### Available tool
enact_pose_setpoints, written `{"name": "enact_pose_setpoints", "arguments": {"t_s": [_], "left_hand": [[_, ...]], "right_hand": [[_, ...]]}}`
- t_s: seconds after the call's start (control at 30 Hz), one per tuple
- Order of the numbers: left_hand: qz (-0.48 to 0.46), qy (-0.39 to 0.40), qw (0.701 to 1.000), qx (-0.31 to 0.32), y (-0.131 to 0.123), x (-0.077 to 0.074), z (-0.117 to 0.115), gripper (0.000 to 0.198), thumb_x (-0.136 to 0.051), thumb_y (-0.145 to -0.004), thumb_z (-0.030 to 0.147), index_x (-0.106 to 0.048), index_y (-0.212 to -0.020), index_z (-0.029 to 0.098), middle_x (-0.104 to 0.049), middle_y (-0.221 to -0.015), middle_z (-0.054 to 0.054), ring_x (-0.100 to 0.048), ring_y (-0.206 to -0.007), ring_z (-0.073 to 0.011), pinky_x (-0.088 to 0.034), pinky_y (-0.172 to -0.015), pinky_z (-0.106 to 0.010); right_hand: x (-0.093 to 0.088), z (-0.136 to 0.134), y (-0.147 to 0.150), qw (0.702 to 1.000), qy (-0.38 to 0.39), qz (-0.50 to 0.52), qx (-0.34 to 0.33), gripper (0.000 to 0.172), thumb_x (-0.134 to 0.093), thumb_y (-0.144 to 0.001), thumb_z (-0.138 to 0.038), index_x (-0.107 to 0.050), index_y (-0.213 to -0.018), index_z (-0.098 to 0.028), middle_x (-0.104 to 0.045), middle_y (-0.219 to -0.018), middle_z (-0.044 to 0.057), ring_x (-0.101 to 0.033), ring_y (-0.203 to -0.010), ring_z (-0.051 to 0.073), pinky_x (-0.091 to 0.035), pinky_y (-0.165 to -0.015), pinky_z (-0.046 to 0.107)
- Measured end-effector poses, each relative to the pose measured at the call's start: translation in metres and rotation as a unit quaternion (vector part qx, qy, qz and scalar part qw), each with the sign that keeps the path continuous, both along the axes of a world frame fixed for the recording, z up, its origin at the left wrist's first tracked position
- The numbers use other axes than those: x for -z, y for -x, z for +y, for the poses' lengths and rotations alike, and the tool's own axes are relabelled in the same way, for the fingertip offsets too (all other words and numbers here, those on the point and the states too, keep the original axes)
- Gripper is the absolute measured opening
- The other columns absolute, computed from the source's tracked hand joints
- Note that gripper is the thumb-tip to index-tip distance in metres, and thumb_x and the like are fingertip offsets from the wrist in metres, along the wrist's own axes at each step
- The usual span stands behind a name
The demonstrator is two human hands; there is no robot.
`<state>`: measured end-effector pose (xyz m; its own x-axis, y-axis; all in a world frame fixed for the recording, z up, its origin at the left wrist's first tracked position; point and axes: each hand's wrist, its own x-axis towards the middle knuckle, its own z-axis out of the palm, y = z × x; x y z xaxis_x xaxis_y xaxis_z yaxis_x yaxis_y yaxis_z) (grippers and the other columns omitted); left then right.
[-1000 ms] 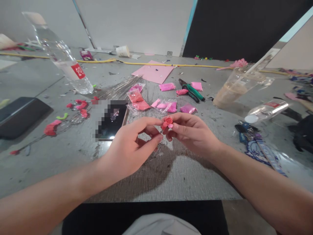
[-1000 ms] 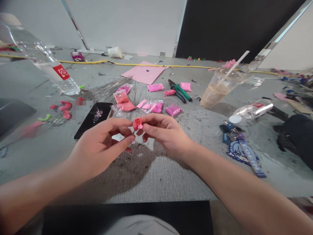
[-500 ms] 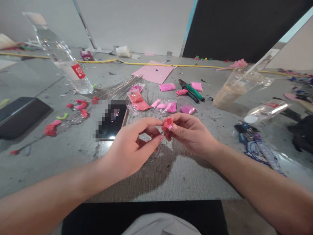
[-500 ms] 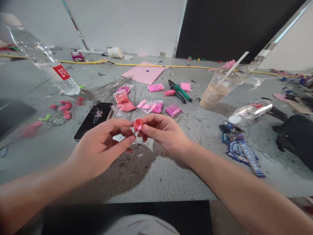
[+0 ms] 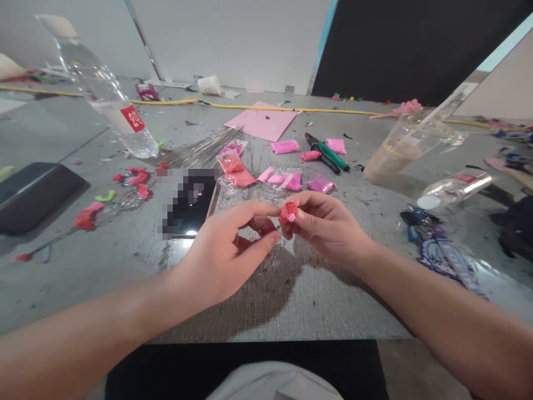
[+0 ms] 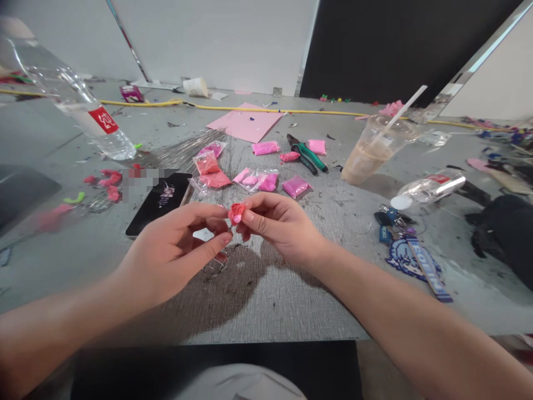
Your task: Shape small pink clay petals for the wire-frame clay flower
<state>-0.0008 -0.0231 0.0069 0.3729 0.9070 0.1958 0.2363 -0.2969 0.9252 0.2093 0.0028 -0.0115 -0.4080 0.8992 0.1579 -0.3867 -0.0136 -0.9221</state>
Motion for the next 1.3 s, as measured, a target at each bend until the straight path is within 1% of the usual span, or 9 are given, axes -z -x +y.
{"name": "enact_pose_setpoints", "arguments": {"t_s": [0.1,0.2,0.43,0.6,0.8,0.93,1.1,1.2,1.3], "left_hand": [[0.004,0.007,1.0,0.008,0.0,-0.002,0.0,0.021,-0.069,-0.096,0.029,-0.071,-0.117,0.028,-0.071,-0.094,-0.003,-0.069,-0.083,-0.0174,-0.064,-0.059,-0.023],[0.001,0.028,1.0,0.004,0.001,-0.005,0.001,0.018,-0.07,-0.096,0.032,-0.073,-0.113,0.027,-0.07,-0.093,-0.001,-0.069,-0.076,-0.0149,-0.065,-0.058,-0.022],[-0.058,0.1,0.993,0.015,-0.001,-0.011,0.002,0.026,-0.075,-0.092,0.03,-0.076,-0.117,0.023,-0.074,-0.094,-0.003,-0.071,-0.079,-0.0161,-0.069,-0.064,-0.026],[-0.049,0.1,0.994,0.011,-0.001,-0.012,0.003,0.026,-0.075,-0.092,0.031,-0.078,-0.117,0.023,-0.075,-0.094,-0.003,-0.072,-0.079,-0.0166,-0.07,-0.063,-0.027],[-0.044,0.087,0.995,-0.002,0.0,-0.01,0.004,0.028,-0.076,-0.091,0.032,-0.078,-0.118,0.025,-0.077,-0.093,-0.002,-0.072,-0.08,-0.017,-0.07,-0.063,-0.027],[-0.055,0.115,0.992,-0.007,-0.001,-0.009,0.006,0.03,-0.078,-0.089,0.033,-0.079,-0.118,0.024,-0.078,-0.096,-0.004,-0.074,-0.082,-0.0187,-0.07,-0.063,-0.028],[-0.088,0.166,0.982,0.019,-0.001,-0.01,0.01,0.031,-0.078,-0.089,0.031,-0.079,-0.119,0.024,-0.079,-0.093,-0.004,-0.073,-0.082,-0.0182,-0.068,-0.061,-0.026],[-0.096,0.177,0.979,0.015,-0.001,-0.011,0.011,0.029,-0.078,-0.089,0.03,-0.08,-0.117,0.023,-0.079,-0.095,-0.005,-0.073,-0.08,-0.017,-0.067,-0.06,-0.024],[-0.081,0.166,0.983,0.015,0.0,-0.01,0.011,0.026,-0.076,-0.089,0.031,-0.082,-0.114,0.024,-0.08,-0.096,-0.005,-0.075,-0.082,-0.018,-0.066,-0.061,-0.024]], "right_hand": [[0.001,-0.001,0.0,1.0,-0.01,-0.016,0.002,0.006,-0.079,-0.093,-0.029,-0.076,-0.095,-0.023,-0.07,-0.082,-0.001,-0.067,-0.075,0.012,-0.057,-0.072,0.027],[0.001,-0.001,0.0,1.0,-0.016,-0.022,0.011,0.009,-0.079,-0.093,-0.031,-0.075,-0.095,-0.023,-0.07,-0.081,-0.001,-0.067,-0.075,0.013,-0.058,-0.073,0.029],[0.0,-0.001,-0.001,0.998,-0.025,-0.044,0.043,0.014,-0.086,-0.086,-0.031,-0.077,-0.094,-0.024,-0.074,-0.082,-0.001,-0.069,-0.073,0.013,-0.058,-0.071,0.029],[0.001,-0.001,-0.001,0.997,-0.033,-0.048,0.046,0.011,-0.084,-0.088,-0.03,-0.077,-0.094,-0.023,-0.074,-0.079,-0.001,-0.07,-0.071,0.013,-0.059,-0.07,0.029],[0.001,-0.001,0.001,0.998,-0.023,-0.035,0.043,0.013,-0.084,-0.088,-0.033,-0.077,-0.094,-0.023,-0.075,-0.081,0.0,-0.071,-0.075,0.015,-0.062,-0.074,0.033],[0.0,-0.001,0.003,0.999,-0.005,-0.029,0.043,0.016,-0.085,-0.087,-0.033,-0.075,-0.092,-0.022,-0.073,-0.08,-0.001,-0.069,-0.071,0.013,-0.062,-0.07,0.03],[0.002,0.001,0.003,0.998,-0.013,-0.031,0.058,0.016,-0.086,-0.086,-0.033,-0.076,-0.092,-0.021,-0.076,-0.085,0.001,-0.069,-0.07,0.012,-0.062,-0.068,0.028],[0.002,0.001,0.002,0.996,-0.025,-0.044,0.078,0.019,-0.088,-0.084,-0.034,-0.077,-0.092,-0.021,-0.075,-0.08,0.0,-0.07,-0.069,0.013,-0.062,-0.066,0.03],[0.001,-0.001,0.003,0.992,-0.042,-0.066,0.104,0.019,-0.088,-0.083,-0.034,-0.076,-0.089,-0.021,-0.073,-0.073,-0.001,-0.069,-0.065,0.014,-0.063,-0.064,0.031]]}}
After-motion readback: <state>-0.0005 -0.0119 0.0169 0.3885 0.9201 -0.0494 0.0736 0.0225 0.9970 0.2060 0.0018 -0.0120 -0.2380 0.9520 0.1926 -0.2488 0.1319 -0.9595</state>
